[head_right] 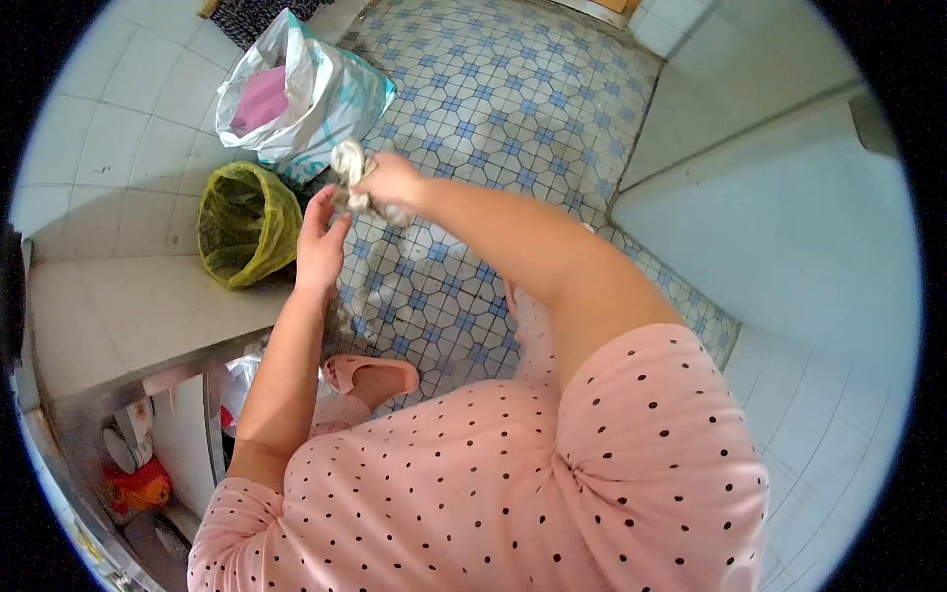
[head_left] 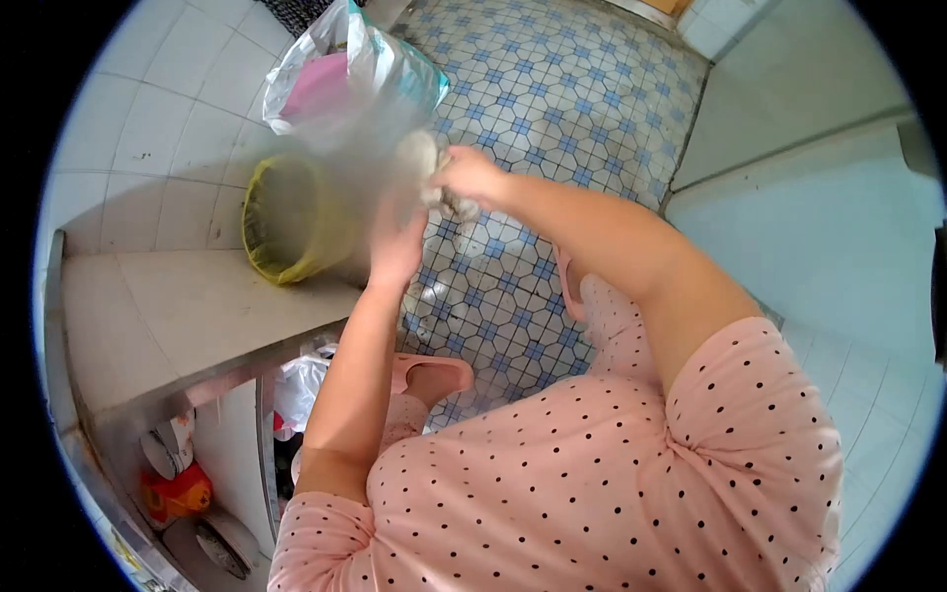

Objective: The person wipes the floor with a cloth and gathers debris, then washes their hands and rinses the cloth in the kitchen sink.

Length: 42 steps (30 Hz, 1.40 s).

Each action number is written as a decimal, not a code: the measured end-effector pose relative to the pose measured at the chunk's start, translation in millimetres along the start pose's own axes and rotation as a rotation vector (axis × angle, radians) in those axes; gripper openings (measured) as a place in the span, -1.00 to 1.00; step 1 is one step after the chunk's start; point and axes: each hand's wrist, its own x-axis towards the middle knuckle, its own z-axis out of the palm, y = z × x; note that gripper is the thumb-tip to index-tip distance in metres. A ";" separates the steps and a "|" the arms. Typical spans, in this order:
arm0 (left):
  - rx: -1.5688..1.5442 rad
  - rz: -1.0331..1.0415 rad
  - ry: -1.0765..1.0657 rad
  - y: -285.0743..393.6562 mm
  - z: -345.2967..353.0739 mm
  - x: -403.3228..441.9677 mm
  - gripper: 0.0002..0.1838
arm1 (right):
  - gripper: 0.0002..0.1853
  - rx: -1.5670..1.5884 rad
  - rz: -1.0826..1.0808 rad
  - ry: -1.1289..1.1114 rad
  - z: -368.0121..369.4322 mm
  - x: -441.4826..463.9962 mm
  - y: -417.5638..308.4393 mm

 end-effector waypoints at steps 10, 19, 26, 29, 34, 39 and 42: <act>0.342 0.198 -0.271 74.6 -92.5 -99.5 -0.56 | -0.50 -0.129 -0.099 0.325 -50.0 -105.7 -48.3; 0.517 0.412 -0.204 54.0 -86.9 -146.8 -0.60 | -0.53 0.462 -0.227 0.806 -95.6 -296.7 8.8; 0.538 0.351 -0.380 54.7 -98.3 -171.4 -0.63 | -0.46 0.554 -0.214 1.119 -169.9 -389.0 134.3; 0.540 0.338 -0.436 23.4 -92.1 -161.9 -0.64 | -0.41 0.583 -0.085 1.446 -165.8 -403.7 205.1; 0.712 0.234 -0.591 36.7 -43.6 -150.6 -0.64 | -0.33 0.700 0.050 1.617 -161.8 -432.8 311.0; 0.827 0.515 -0.640 26.7 38.5 -111.8 -0.67 | -0.27 0.786 0.080 1.540 -182.5 -440.3 351.3; 0.815 0.461 -0.745 70.8 98.2 -114.3 -0.68 | -0.24 0.039 0.471 1.595 -207.6 -443.7 408.5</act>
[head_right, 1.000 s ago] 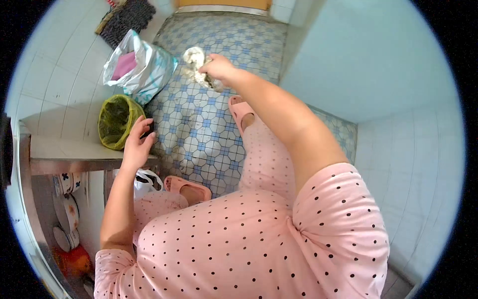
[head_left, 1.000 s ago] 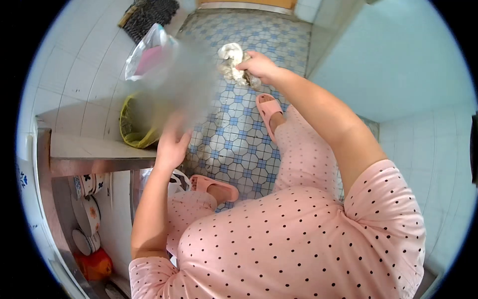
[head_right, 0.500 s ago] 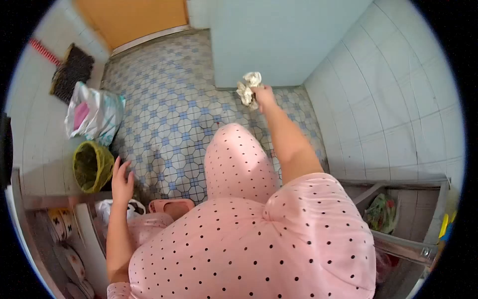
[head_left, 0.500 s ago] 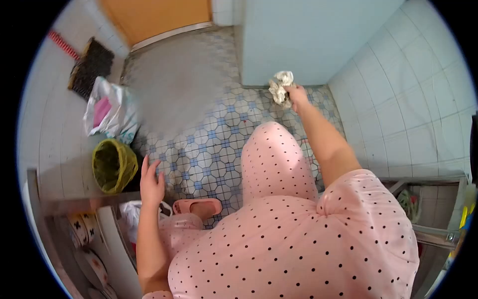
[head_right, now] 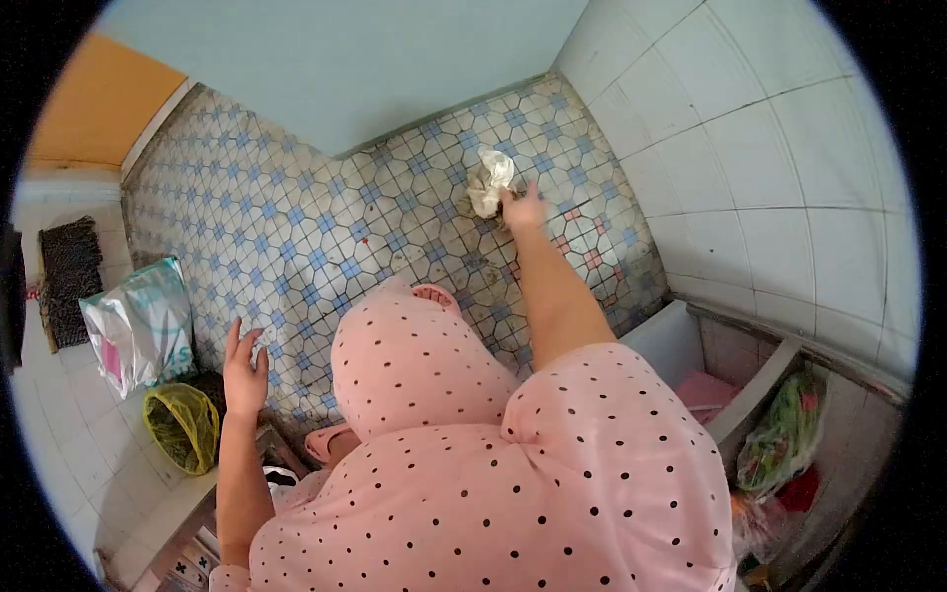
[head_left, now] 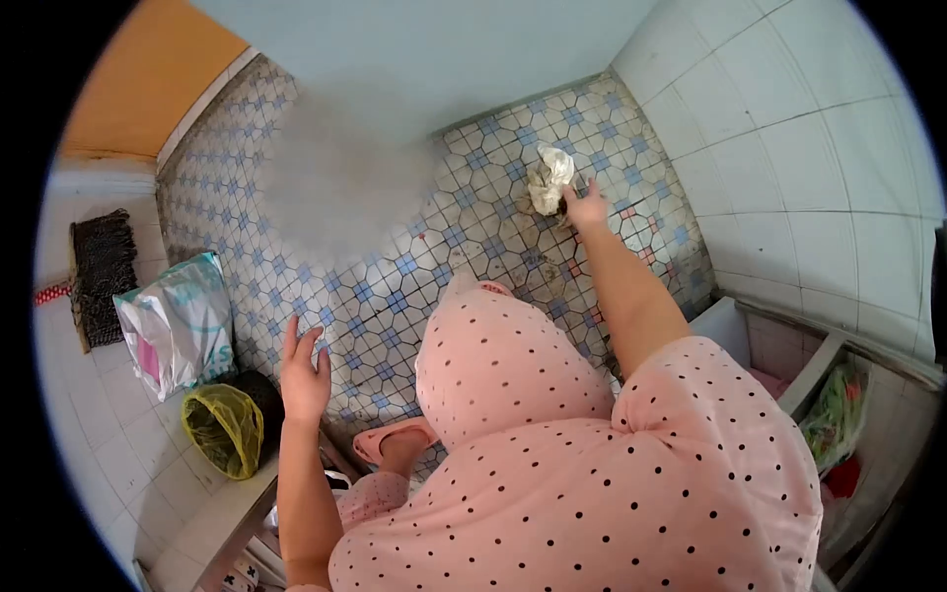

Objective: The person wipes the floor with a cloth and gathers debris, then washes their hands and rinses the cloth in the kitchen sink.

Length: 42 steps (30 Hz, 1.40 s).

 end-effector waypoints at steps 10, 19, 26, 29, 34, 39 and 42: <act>0.028 0.030 -0.141 24.1 34.0 40.7 -0.69 | -0.37 -0.605 -0.477 -0.009 85.5 -8.6 -0.7; 0.062 0.073 -0.115 43.6 28.8 50.3 -0.68 | -0.31 -0.602 -0.709 -0.259 45.9 -8.2 1.4; 0.027 0.013 -0.127 36.7 36.3 59.7 -0.68 | -0.32 -0.628 -0.324 -0.097 6.3 -4.0 16.3; -0.012 0.027 -0.151 40.7 43.2 56.3 -0.68 | -0.37 -0.678 -0.390 -0.048 58.2 -22.5 27.4; -0.039 0.109 -0.139 41.7 42.5 48.4 -0.68 | -0.59 -0.576 -0.777 -0.547 142.0 -87.9 -52.7; -0.003 0.078 -0.100 15.8 32.7 48.4 -0.68 | -0.54 -0.128 -0.686 -0.187 69.0 -44.9 -33.1; 0.016 0.070 -0.069 -10.9 40.9 46.4 -0.68 | -0.43 -0.306 -0.306 0.092 -53.1 -16.2 40.1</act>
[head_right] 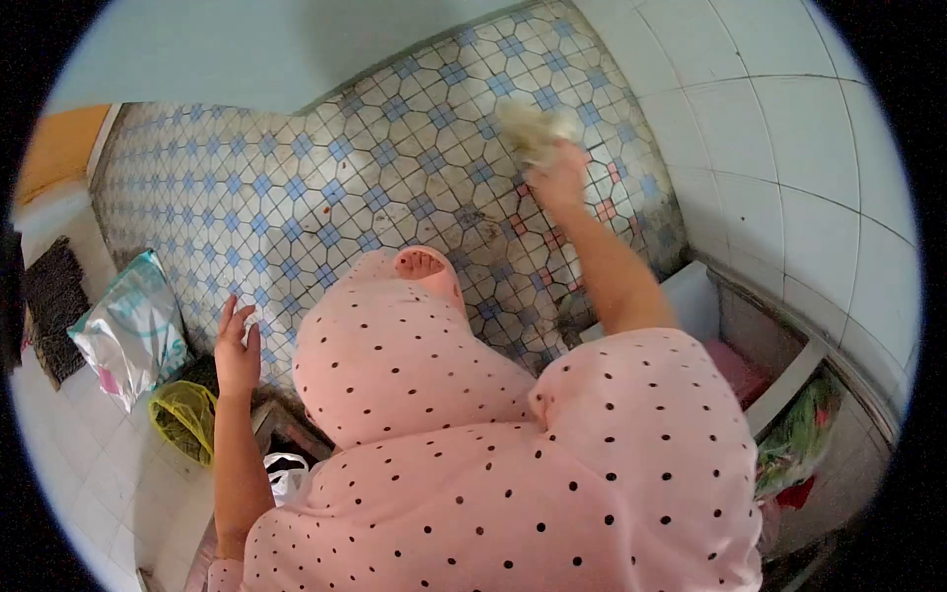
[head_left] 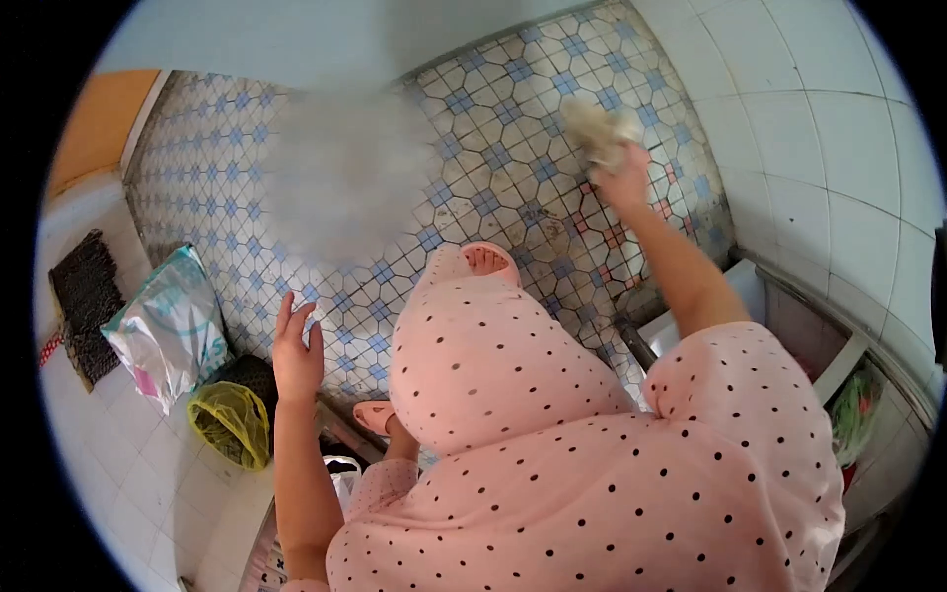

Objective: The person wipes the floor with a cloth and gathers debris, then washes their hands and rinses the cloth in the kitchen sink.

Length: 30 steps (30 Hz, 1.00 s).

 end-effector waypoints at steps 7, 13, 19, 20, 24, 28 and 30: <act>0.028 -0.042 -0.111 -0.4 19.4 -17.9 -0.67 | -0.63 0.192 0.215 -0.237 69.5 -113.1 -44.6; 0.065 -0.012 -0.098 6.3 3.1 -33.6 -0.68 | -0.45 0.238 -0.314 -0.365 140.8 -36.4 -213.1; -0.007 -0.134 -0.059 -10.7 -3.0 -38.2 -0.69 | -0.36 0.215 0.059 -0.163 6.7 -4.6 -40.1; -0.005 -0.141 -0.083 -14.9 3.7 -38.3 -0.69 | -0.38 -0.016 0.064 -0.052 -14.6 -9.7 3.6; 0.023 -0.168 -0.195 -14.7 23.8 -34.8 -0.70 | -0.40 0.123 0.453 0.116 -12.0 -36.2 70.8; -0.031 -0.110 -0.177 5.3 26.5 -12.0 -0.72 | -0.37 -0.306 -0.084 0.186 110.9 -58.3 2.5; -0.093 -0.153 -0.193 29.5 10.3 3.7 -0.71 | -0.43 -0.155 -0.144 -0.097 137.0 -63.4 -76.1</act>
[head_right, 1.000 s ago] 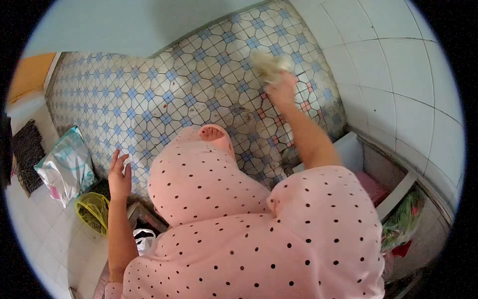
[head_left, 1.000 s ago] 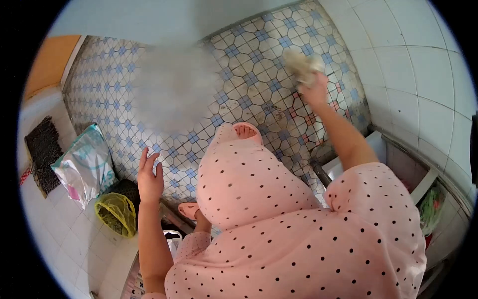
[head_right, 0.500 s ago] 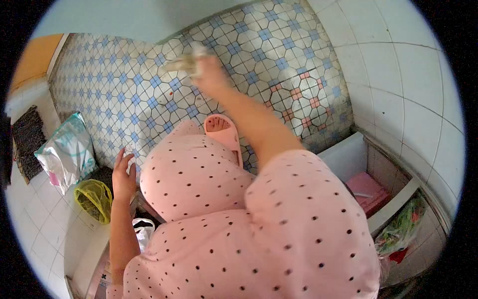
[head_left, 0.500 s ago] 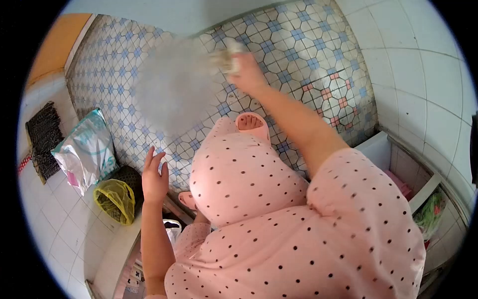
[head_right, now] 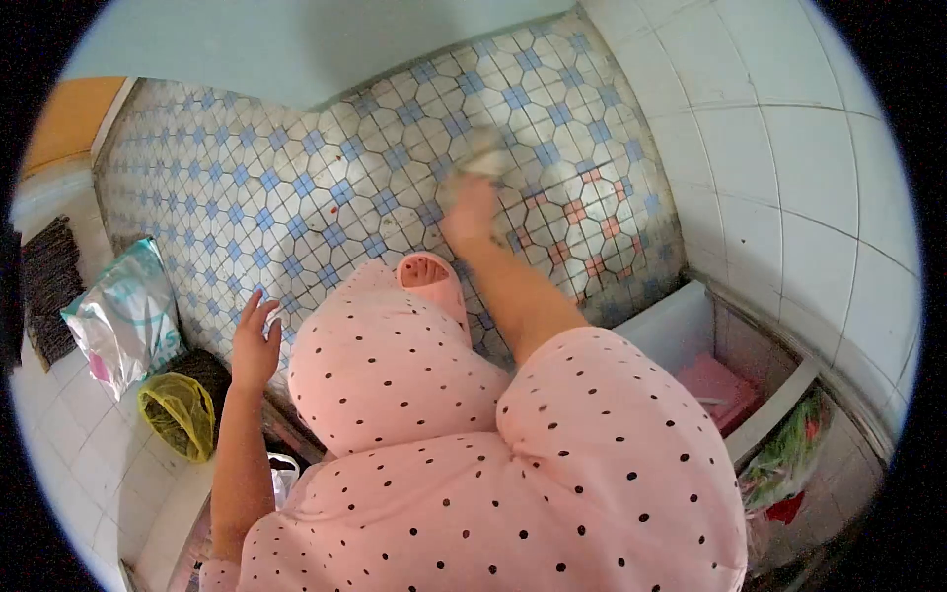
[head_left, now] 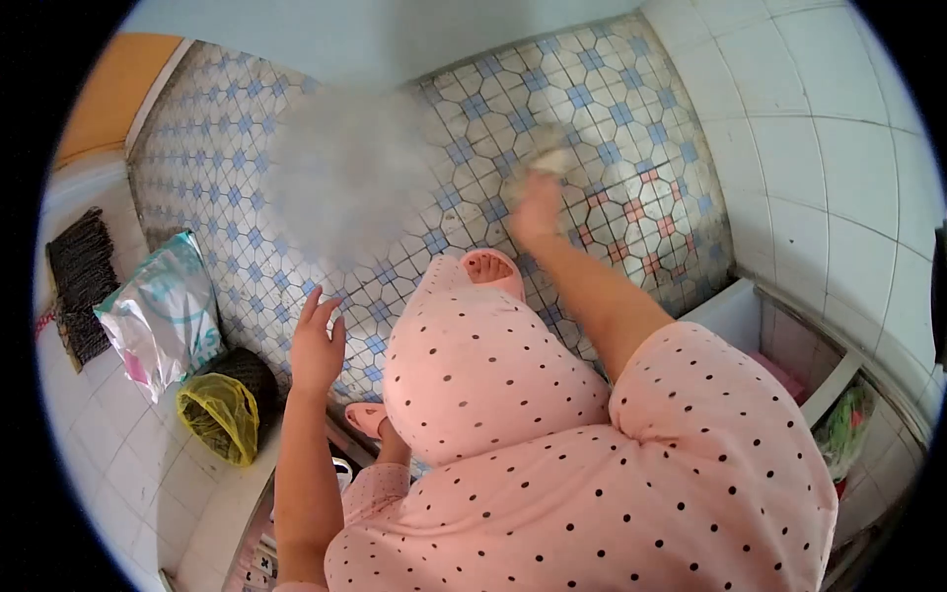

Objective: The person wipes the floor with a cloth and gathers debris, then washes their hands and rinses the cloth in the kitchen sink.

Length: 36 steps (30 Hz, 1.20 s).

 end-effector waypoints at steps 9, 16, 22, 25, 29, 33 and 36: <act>0.041 0.137 0.127 -23.8 -2.1 15.0 -0.72 | -0.55 0.123 -0.050 0.175 -93.2 65.5 68.4; 0.105 0.114 0.015 -20.4 11.7 26.5 -0.71 | -0.42 0.128 0.569 0.219 -108.4 162.5 164.8; 0.039 0.047 -0.014 14.3 0.8 36.6 -0.68 | -0.58 0.180 -0.047 -0.041 -20.3 126.9 -40.3; 0.097 0.162 0.074 11.3 0.9 38.5 -0.68 | -0.46 0.255 -0.293 -0.220 -1.3 101.7 -73.4; 0.100 0.147 0.087 3.6 -11.3 29.6 -0.69 | -0.53 0.378 -0.277 0.065 -35.2 123.1 -37.7; 0.136 0.031 0.050 -9.0 -11.7 14.1 -0.70 | -0.49 0.072 -0.057 0.369 -104.4 197.4 86.5; 0.094 -0.020 0.000 -13.5 -6.4 5.1 -0.70 | -0.36 0.176 0.542 0.092 -137.0 235.3 113.9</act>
